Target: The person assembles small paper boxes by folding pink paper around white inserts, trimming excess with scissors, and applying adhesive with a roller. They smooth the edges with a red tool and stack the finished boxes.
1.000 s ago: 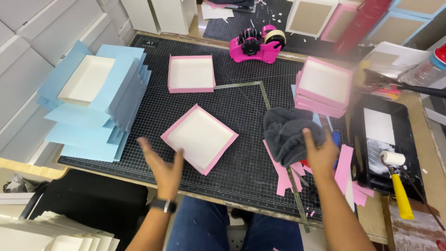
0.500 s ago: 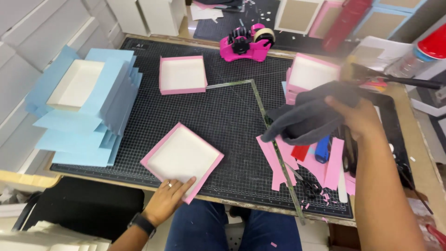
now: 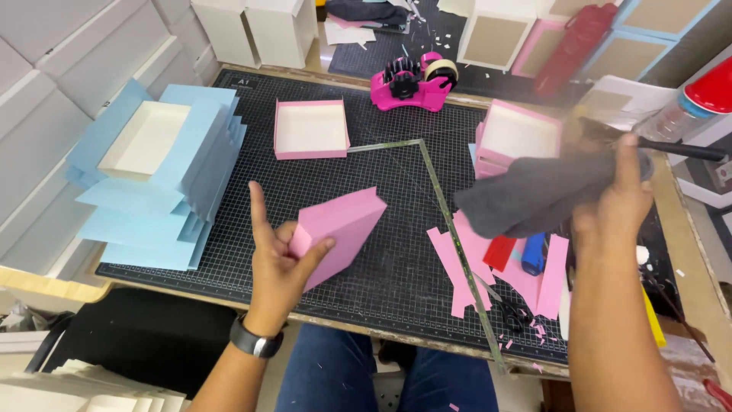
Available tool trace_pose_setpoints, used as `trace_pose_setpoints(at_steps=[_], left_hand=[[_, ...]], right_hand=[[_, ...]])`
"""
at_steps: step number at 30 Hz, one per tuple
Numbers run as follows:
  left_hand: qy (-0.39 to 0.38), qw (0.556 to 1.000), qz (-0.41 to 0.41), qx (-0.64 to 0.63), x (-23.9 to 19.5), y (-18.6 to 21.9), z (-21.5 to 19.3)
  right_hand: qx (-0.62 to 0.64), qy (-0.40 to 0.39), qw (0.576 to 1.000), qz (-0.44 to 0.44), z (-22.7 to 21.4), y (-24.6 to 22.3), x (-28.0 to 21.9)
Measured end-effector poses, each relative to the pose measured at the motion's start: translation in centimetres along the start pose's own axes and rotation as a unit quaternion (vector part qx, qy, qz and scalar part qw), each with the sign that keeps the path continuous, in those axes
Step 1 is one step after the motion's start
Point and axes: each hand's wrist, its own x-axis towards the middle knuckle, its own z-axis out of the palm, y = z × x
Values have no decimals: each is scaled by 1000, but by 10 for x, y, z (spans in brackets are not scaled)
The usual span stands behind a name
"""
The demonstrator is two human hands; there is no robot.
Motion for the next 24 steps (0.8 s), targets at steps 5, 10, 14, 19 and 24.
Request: trace_pose_setpoints(at_steps=[5,10,14,19,24], left_hand=[[72,950,-81,-293,6,1,21],[62,970,-70,-224,0,-13,27],[-17,998,-1,-63,-12,16,38],[-132,987,92,7,-25,2,47],[-186,977,99,16,-29,-24,37]], right_hand=[[-266,189,930,168,44,-35,-45],[-422,-133,869,-222,2,51,-97],[-489,-275,750,-350,-33,155,-133],[-597,-397,639,-277,6,107,-136],[-607,-342,641,-323,-22,127,-87]])
